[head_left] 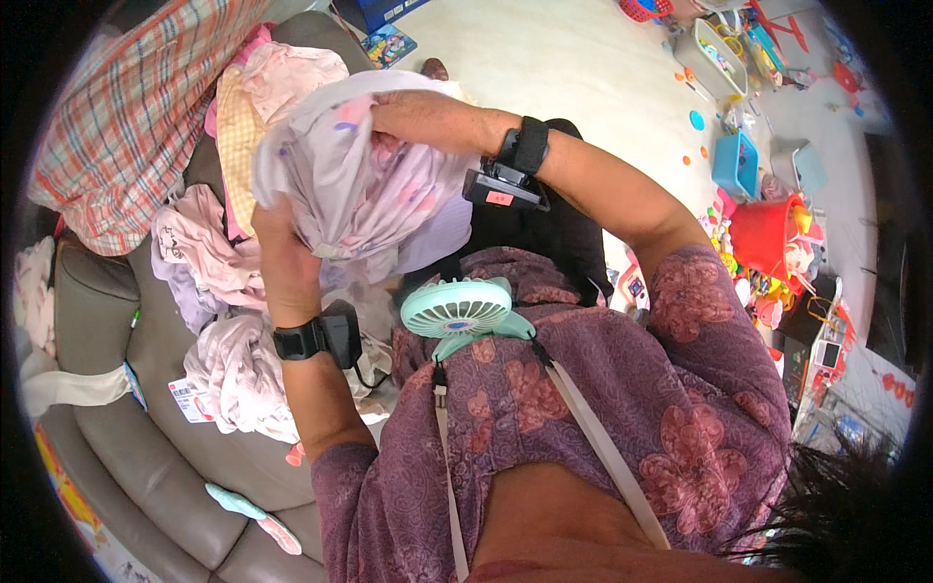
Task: The person sorts through a pile of clothes on a couch, picking up items one by one and placing them into a stack in their arms.
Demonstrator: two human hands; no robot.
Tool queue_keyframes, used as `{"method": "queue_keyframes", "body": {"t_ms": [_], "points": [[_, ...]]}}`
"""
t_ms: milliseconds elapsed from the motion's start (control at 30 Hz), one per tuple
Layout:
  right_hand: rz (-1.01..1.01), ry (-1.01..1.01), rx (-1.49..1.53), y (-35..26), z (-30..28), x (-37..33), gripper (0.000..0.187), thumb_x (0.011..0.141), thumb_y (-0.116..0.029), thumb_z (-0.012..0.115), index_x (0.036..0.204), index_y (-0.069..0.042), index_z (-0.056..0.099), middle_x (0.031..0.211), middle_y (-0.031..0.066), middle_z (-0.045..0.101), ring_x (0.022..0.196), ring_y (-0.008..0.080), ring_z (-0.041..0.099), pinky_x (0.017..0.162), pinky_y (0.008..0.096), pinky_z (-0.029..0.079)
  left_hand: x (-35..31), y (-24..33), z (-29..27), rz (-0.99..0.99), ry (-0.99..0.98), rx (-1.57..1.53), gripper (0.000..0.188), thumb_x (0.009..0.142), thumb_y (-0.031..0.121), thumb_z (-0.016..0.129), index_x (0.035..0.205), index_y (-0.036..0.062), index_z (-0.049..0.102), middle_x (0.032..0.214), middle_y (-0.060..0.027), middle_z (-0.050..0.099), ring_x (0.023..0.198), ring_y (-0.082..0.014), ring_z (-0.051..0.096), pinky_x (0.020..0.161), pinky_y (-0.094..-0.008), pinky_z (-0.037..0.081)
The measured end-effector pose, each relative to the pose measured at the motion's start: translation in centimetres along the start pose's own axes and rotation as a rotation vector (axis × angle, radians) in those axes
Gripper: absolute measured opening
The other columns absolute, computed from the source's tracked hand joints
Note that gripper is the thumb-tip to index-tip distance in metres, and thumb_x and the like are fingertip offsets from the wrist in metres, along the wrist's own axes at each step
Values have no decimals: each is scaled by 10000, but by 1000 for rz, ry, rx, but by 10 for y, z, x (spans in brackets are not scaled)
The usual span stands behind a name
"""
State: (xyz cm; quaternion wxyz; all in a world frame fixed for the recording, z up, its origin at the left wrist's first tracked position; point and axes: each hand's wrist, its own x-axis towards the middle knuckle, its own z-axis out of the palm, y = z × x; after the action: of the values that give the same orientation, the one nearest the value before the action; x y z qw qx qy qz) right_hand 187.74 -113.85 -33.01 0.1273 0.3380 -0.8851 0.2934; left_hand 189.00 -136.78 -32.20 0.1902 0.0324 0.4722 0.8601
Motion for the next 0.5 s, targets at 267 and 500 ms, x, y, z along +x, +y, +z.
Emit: {"method": "queue_keyframes", "body": {"t_ms": [267,500], "points": [[532,-300,735,-30,-49,6,187,753,-165,627,806,14,636,706,36,602,631,86,510,590,250,413,13,-15,-44,175,256,947,263,662,34,636,907,-58,613,851,-50,628,758,-144,582,678,-266,450],[380,342,2003,-28,-93,14,219,811,-28,510,1008,58,554,972,146,610,879,217,607,824,300,476,19,-9,-83,-52,671,467,302,710,-49,594,1012,-60,570,941,-104,612,806,-166,582,718,-301,471]]}}
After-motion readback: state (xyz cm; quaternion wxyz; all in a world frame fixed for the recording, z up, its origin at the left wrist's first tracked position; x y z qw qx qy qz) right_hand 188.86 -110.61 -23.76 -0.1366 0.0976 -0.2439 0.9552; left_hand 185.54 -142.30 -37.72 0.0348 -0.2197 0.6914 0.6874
